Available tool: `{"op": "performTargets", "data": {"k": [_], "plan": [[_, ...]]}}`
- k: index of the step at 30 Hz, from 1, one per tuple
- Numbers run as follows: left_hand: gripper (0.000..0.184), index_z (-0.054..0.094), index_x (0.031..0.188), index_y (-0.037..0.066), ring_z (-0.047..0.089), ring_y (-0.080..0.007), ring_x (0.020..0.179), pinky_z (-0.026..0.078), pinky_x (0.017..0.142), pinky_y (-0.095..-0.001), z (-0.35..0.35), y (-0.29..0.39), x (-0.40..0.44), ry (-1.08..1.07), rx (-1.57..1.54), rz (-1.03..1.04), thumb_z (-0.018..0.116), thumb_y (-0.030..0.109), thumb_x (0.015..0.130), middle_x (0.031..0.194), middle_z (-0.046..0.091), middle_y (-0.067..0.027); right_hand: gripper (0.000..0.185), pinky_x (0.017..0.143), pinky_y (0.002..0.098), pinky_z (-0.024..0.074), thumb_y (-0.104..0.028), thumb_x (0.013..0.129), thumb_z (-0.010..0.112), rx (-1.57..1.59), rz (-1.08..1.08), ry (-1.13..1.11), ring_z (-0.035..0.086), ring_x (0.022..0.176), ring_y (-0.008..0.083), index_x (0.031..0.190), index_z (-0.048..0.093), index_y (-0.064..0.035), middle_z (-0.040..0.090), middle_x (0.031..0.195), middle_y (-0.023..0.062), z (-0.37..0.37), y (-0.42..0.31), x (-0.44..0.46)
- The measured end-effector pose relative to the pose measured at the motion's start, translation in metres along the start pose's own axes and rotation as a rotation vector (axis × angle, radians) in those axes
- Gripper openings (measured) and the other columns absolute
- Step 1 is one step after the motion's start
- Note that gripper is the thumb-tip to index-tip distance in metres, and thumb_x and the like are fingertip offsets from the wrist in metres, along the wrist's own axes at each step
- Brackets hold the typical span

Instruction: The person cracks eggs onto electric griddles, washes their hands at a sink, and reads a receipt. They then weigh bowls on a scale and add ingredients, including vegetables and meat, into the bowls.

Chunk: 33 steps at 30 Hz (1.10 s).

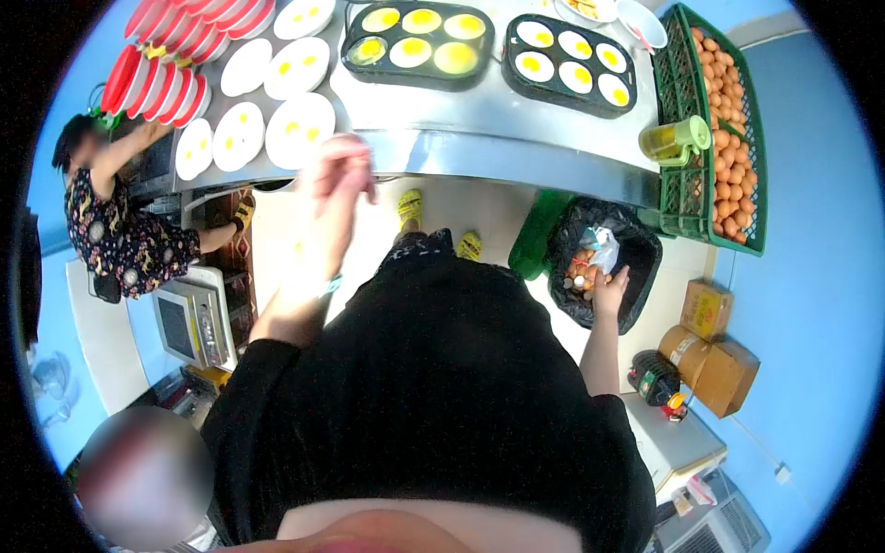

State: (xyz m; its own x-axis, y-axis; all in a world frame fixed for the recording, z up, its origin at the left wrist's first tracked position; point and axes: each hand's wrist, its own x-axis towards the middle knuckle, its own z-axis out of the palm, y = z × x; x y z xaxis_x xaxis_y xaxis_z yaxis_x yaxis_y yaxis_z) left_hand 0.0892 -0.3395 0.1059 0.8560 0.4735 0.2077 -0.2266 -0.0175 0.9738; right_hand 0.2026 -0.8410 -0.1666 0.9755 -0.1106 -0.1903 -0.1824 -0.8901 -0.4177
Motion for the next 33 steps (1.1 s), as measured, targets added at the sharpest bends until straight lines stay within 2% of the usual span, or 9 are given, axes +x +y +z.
{"op": "performTargets", "data": {"k": [2, 4, 7, 11, 16, 20, 23, 29, 33], "plan": [[0.024, 0.057, 0.104, 0.007, 0.054, -0.0177, 0.074, 0.047, 0.062, -0.0295, -0.011, 0.068, -0.014, -0.025, 0.411, 0.452, 0.057, -0.003, 0.083, 0.095, 0.056, -0.0092, 0.067, 0.113, 0.0455, 0.0239, -0.025, 0.087, 0.061, 0.078, -0.086, 0.042, 0.025, 0.137, 0.0471, 0.144, 0.032, -0.0042, 0.027, 0.144, 0.0355, 0.007, -0.015, 0.012], [0.03, 0.059, 0.104, 0.008, 0.056, -0.0237, 0.081, 0.045, 0.065, -0.0337, -0.024, 0.14, -0.029, 0.043, 0.79, 0.86, 0.061, -0.004, 0.076, 0.097, 0.057, -0.0105, 0.05, 0.105, 0.0441, 0.0356, -0.019, 0.088, 0.059, 0.074, -0.329, 0.068, 0.043, 0.125, 0.042, 0.133, 0.046, -0.004, 0.042, 0.136, 0.0278, 0.021, -0.037, 0.033], [0.03, 0.058, 0.108, 0.008, 0.056, -0.0242, 0.084, 0.045, 0.067, -0.0344, -0.031, 0.184, -0.051, 0.065, 0.95, 1.058, 0.059, 0.001, 0.078, 0.103, 0.056, -0.0103, 0.032, 0.091, 0.0374, 0.0463, -0.014, 0.09, 0.057, 0.338, -0.493, -0.123, 0.058, 0.103, 0.0309, 0.12, 0.057, -0.0033, 0.056, 0.12, 0.019, 0.024, -0.135, 0.028], [0.031, 0.056, 0.113, 0.009, 0.055, -0.0249, 0.089, 0.045, 0.07, -0.0354, -0.049, 0.207, -0.092, 0.176, 1.095, 1.101, 0.056, 0.006, 0.082, 0.11, 0.054, -0.01, 0.023, 0.081, 0.0269, 0.0459, -0.013, 0.093, 0.056, 0.345, -0.679, -0.488, 0.058, 0.091, 0.0149, 0.113, 0.059, -0.0012, 0.063, 0.101, 0.0085, 0.051, -0.237, 0.005], [0.034, 0.054, 0.12, 0.009, 0.055, -0.0257, 0.095, 0.045, 0.074, -0.0367, -0.092, 0.23, -0.15, 0.386, 1.237, 1.058, 0.053, 0.013, 0.087, 0.12, 0.052, -0.0096, 0.015, 0.072, 0.0246, 0.0456, -0.013, 0.093, 0.055, 0.461, -0.801, -0.979, 0.054, 0.078, 0.0105, 0.103, 0.06, -0.0026, 0.058, 0.084, 0.0023, 0.081, -0.342, -0.082], [0.036, 0.052, 0.126, 0.009, 0.054, -0.0264, 0.1, 0.046, 0.076, -0.0377, -0.144, 0.243, -0.208, 0.649, 1.28, 0.951, 0.05, 0.019, 0.09, 0.128, 0.051, -0.0093, 0.015, 0.078, 0.0237, 0.045, -0.013, 0.095, 0.053, 0.41, -0.909, -1.283, 0.055, 0.085, 0.0089, 0.104, 0.059, -0.0027, 0.06, 0.092, 0.001, 0.097, -0.414, -0.161], [0.028, 0.055, 0.116, 0.004, 0.056, -0.024, 0.093, 0.047, 0.075, -0.032, -0.216, 0.222, -0.236, 0.862, 1.174, 0.744, 0.052, 0.015, 0.09, 0.115, 0.055, -0.0152, 0.015, 0.081, 0.0243, 0.0458, -0.014, 0.097, 0.051, 0.429, -0.837, -1.471, 0.057, 0.089, 0.0097, 0.102, 0.059, -0.0025, 0.061, 0.094, 0.0021, 0.128, -0.466, -0.215], [0.015, 0.057, 0.106, 0.002, 0.054, -0.0098, 0.087, 0.046, 0.078, -0.0249, -0.368, 0.153, -0.302, 1.1, 0.188, 0.216, 0.052, 0.004, 0.093, 0.097, 0.06, -0.0057, 0.019, 0.082, 0.0279, 0.0473, -0.021, 0.099, 0.05, 0.624, -0.57, -1.612, 0.057, 0.085, 0.0127, 0.099, 0.059, -0.0038, 0.062, 0.093, 0.0033, 0.169, -0.589, -0.333], [0.017, 0.058, 0.111, 0.008, 0.055, -0.0075, 0.087, 0.046, 0.075, -0.0227, -0.438, 0.127, -0.307, 1.105, -0.087, 0.007, 0.054, 0.013, 0.095, 0.098, 0.06, 0.0, 0.021, 0.081, 0.0297, 0.0475, -0.022, 0.099, 0.047, 0.882, -0.372, -1.603, 0.057, 0.082, 0.0145, 0.092, 0.058, -0.0052, 0.061, 0.088, 0.0046, 0.185, -0.657, -0.388]]}}
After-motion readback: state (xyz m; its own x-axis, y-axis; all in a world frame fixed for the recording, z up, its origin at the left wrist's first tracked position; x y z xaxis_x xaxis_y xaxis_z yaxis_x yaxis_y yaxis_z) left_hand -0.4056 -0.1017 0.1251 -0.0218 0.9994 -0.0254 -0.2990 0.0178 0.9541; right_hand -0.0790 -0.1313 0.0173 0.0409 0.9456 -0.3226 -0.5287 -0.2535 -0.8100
